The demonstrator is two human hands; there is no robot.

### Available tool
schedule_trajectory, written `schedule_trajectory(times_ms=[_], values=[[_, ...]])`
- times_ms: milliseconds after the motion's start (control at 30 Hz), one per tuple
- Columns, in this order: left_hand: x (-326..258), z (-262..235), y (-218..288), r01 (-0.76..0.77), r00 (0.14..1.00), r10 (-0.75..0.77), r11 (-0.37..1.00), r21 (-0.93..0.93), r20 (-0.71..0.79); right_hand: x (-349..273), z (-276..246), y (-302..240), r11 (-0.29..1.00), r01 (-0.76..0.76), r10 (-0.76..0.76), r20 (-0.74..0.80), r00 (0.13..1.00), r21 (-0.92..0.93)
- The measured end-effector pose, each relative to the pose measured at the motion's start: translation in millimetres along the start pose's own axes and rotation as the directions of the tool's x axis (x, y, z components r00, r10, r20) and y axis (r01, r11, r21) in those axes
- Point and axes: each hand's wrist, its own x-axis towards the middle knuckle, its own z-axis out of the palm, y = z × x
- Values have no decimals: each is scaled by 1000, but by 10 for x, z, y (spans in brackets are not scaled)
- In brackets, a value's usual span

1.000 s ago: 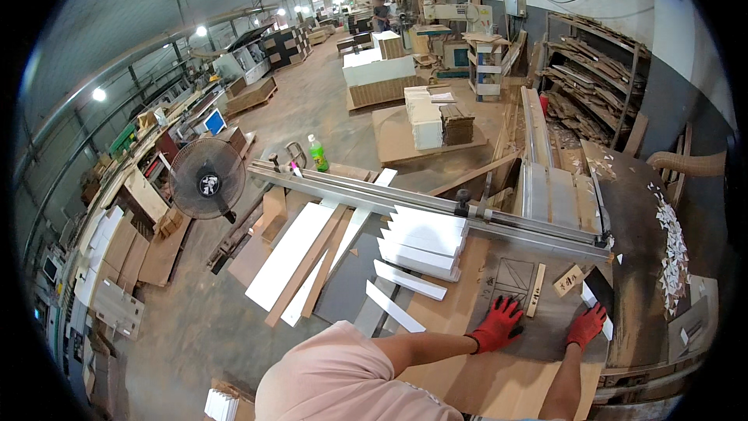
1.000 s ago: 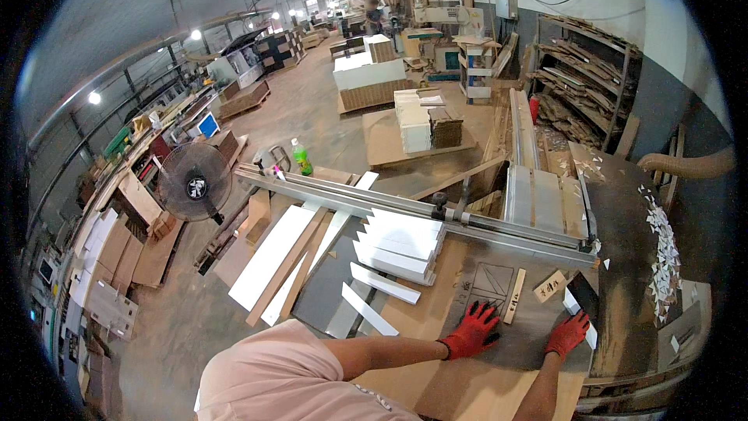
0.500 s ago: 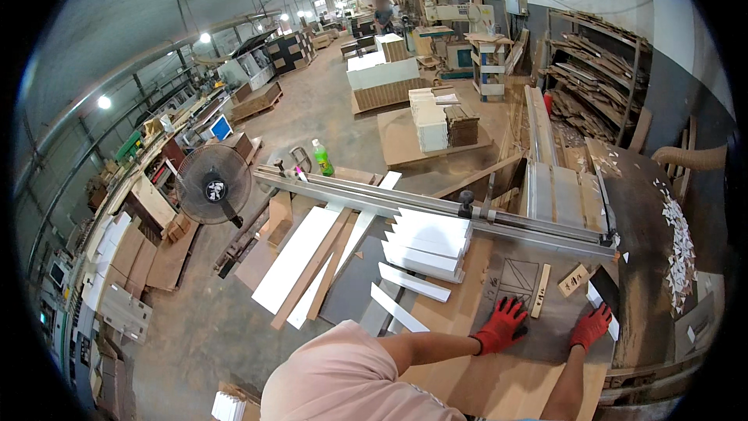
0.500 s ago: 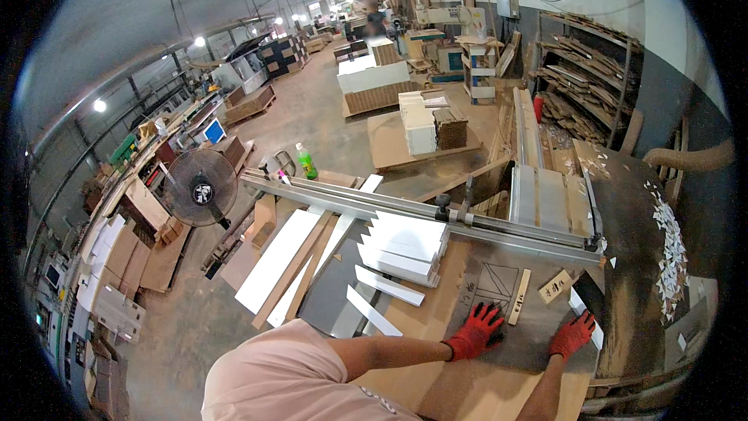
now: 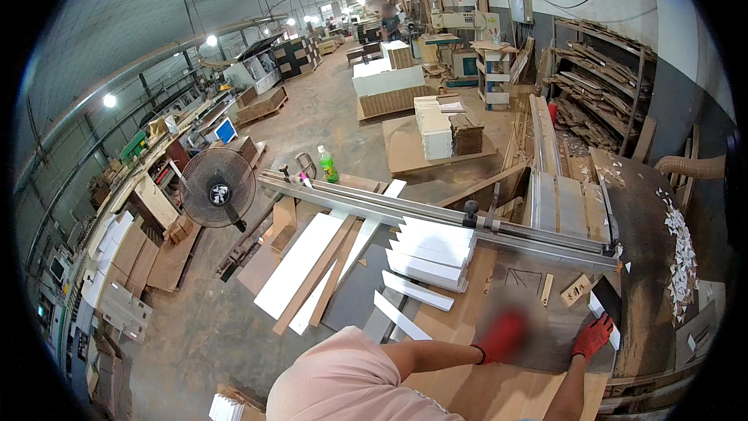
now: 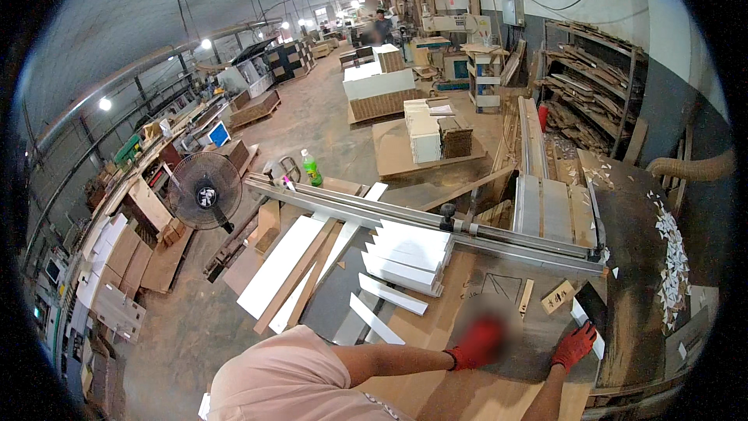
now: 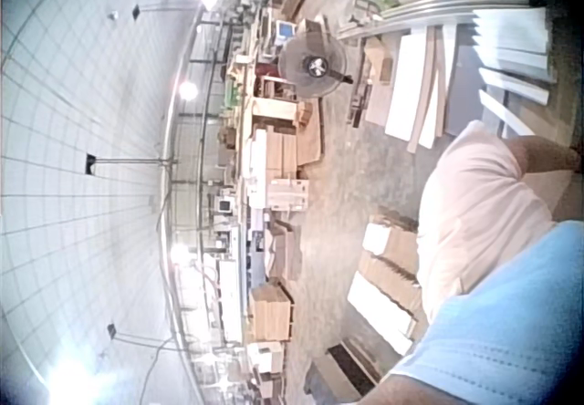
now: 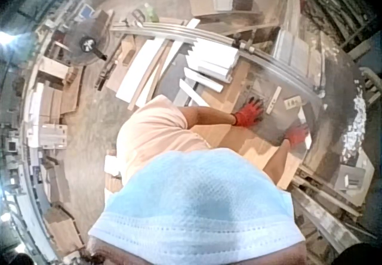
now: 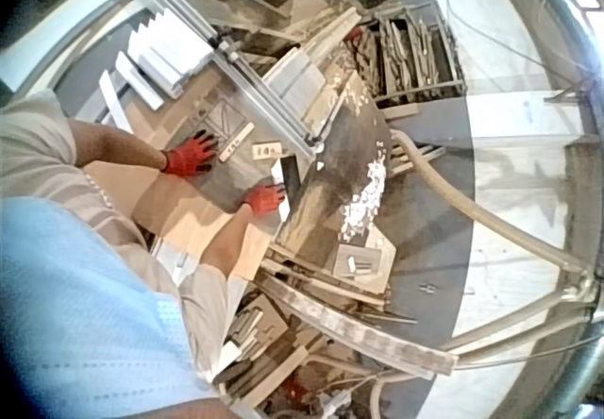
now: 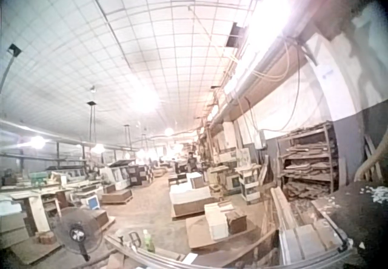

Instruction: The person measures several white wood pieces using a caliper and moves them across a workstation in a workshop.

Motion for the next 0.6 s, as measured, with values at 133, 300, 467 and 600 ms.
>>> schedule_trajectory(times_ms=[133,300,467,600], values=[[23,21,-21,-32,999,32,996,83,-3,22,38,-12,999,-10,10,25,1000,-35],[137,-407,324,75,995,-87,981,181,56,-27,-43,80,993,119,-119,-5,993,-2],[48,-696,476,-70,978,60,997,43,202,-58,-211,148,964,-100,112,-34,993,247],[64,-601,456,-28,994,9,983,179,107,-28,-193,-39,992,-113,125,-329,936,54]])
